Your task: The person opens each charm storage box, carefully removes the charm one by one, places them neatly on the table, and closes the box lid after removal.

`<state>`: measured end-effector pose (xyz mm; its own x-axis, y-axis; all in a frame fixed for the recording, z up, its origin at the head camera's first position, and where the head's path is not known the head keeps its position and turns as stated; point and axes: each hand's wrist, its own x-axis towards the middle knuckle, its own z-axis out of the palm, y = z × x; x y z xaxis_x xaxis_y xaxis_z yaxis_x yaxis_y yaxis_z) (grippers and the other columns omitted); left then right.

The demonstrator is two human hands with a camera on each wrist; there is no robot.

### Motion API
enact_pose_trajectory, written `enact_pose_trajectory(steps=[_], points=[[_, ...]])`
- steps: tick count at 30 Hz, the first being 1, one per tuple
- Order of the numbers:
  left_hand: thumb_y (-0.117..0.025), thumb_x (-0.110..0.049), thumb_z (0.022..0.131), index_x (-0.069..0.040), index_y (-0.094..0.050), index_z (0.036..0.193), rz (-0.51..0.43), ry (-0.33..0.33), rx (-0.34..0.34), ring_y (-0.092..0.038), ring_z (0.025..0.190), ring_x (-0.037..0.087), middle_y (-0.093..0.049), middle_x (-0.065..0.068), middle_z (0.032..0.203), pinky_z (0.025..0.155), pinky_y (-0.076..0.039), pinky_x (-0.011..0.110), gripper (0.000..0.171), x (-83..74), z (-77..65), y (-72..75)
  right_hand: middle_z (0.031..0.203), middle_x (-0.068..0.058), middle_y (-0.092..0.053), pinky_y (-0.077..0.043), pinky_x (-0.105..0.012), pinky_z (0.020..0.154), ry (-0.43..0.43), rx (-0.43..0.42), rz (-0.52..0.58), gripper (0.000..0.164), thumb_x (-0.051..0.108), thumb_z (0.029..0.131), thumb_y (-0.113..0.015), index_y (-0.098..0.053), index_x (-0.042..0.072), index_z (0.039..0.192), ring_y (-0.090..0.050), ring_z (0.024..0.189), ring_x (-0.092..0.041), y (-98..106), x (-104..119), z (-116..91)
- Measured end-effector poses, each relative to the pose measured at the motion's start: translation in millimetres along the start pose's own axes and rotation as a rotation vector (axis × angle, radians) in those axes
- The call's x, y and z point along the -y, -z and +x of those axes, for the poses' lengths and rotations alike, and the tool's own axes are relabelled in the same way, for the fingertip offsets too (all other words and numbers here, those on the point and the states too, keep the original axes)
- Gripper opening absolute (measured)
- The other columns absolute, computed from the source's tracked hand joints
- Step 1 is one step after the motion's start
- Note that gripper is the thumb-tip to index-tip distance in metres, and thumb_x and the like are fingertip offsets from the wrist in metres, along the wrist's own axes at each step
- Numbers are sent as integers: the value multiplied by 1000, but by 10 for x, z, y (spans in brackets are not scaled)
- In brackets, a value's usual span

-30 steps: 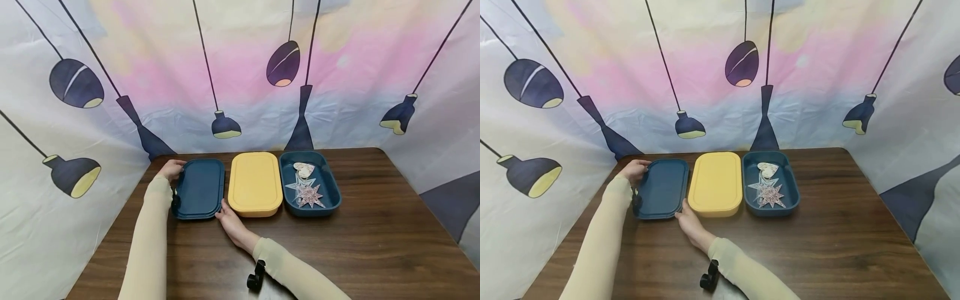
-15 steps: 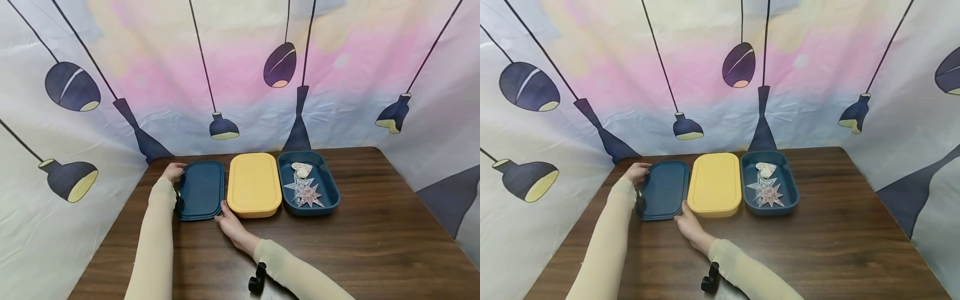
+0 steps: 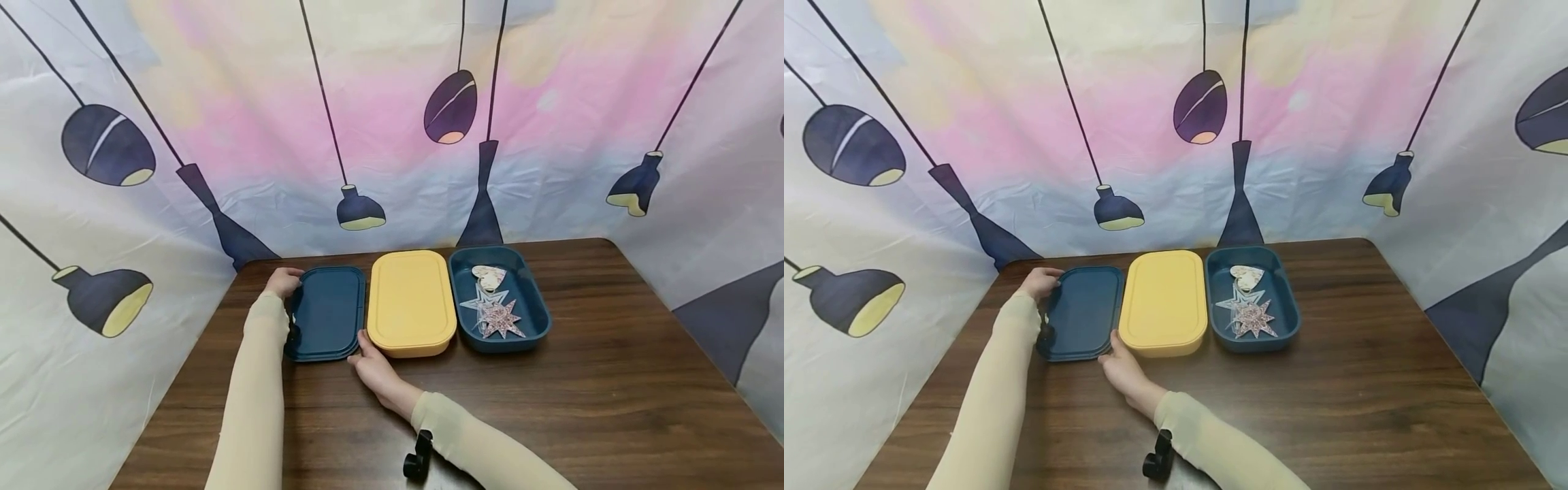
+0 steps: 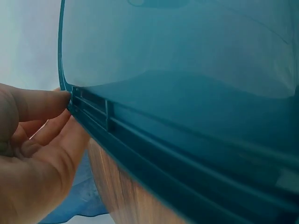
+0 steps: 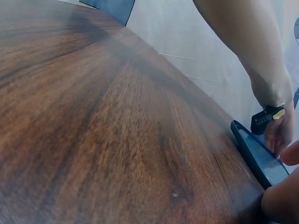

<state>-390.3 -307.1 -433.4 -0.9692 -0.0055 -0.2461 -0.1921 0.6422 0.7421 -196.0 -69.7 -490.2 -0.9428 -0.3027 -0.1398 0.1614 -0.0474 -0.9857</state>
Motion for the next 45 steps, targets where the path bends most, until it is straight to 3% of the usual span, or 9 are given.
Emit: enact_pose_trajectory(steps=[4, 7, 11, 14, 16, 19, 23, 36, 45], points=[[-42, 2, 100, 11, -41, 148, 21, 17, 26, -59, 92, 33, -57, 30, 121, 87, -49, 43, 48, 25, 19, 6, 168, -12, -2, -12, -47, 122, -10, -3, 2, 68, 4, 101, -47, -13, 0, 160, -6, 153, -32, 13, 4, 13], [-41, 0, 103, 10, -38, 150, -17, 41, 55, -48, 128, 38, -38, 33, 150, 104, -45, 48, 49, 74, 33, 30, 169, -11, -2, -13, -48, 122, -22, 0, 4, 67, 5, 102, -46, -14, 2, 161, -6, 153, -31, 21, 4, 16], [-40, -2, 104, 8, -39, 151, -60, 52, 63, -58, 73, 18, -64, 16, 88, 75, -51, 31, 48, 139, 58, 61, 169, -10, -3, -13, -49, 122, -29, -1, 4, 67, 5, 102, -47, -15, 4, 161, -6, 153, -30, 30, 6, 12], [-39, -2, 105, 8, -38, 151, -79, 48, 67, -35, 48, 8, -39, -5, 55, 56, -38, 24, 48, 163, 59, 73, 169, -11, -4, -13, -50, 122, -27, 0, 7, 67, 6, 102, -48, -16, 4, 161, -7, 153, -31, 38, 8, 13], [-39, -2, 105, 7, -39, 151, -98, 48, 63, -38, 50, 7, -44, -3, 60, 55, -39, 22, 47, 165, 47, 75, 169, -11, -3, -14, -50, 121, -25, 3, 11, 66, 5, 102, -48, -17, 4, 161, -7, 153, -31, 39, 13, 11], [-38, -1, 104, 9, -41, 149, -123, 40, 47, -46, 60, 9, -62, 15, 94, 62, -46, 21, 47, 166, 22, 77, 169, -11, -4, -14, -50, 121, -21, 9, 7, 66, 5, 102, -48, -17, 4, 161, -8, 153, -32, 39, 23, 5], [-36, -3, 106, 9, -40, 150, -152, 47, 47, -54, 76, 11, -45, 30, 145, 75, -52, 22, 46, 176, -9, 83, 169, -11, -5, -14, -50, 121, -20, 12, -12, 66, 6, 102, -48, -17, 5, 161, -8, 153, -32, 47, 22, 2], [-36, -9, 109, 11, -39, 149, -134, 20, 54, -58, 93, 17, -45, 31, 145, 80, -53, 27, 45, 253, -105, 126, 169, -10, -2, -19, -49, 121, 13, 55, -161, 70, 13, 104, -52, -13, 5, 162, -9, 153, -32, 7, 57, -69], [-35, -12, 110, 7, -38, 152, -130, -38, -4, -51, 129, 38, -45, 29, 148, 102, -48, 42, 46, 85, -231, 339, 169, 2, -1, -23, -43, 120, 153, 189, -210, 69, 21, 107, -52, -12, 15, 163, -13, 153, -23, 16, 480, -229]])
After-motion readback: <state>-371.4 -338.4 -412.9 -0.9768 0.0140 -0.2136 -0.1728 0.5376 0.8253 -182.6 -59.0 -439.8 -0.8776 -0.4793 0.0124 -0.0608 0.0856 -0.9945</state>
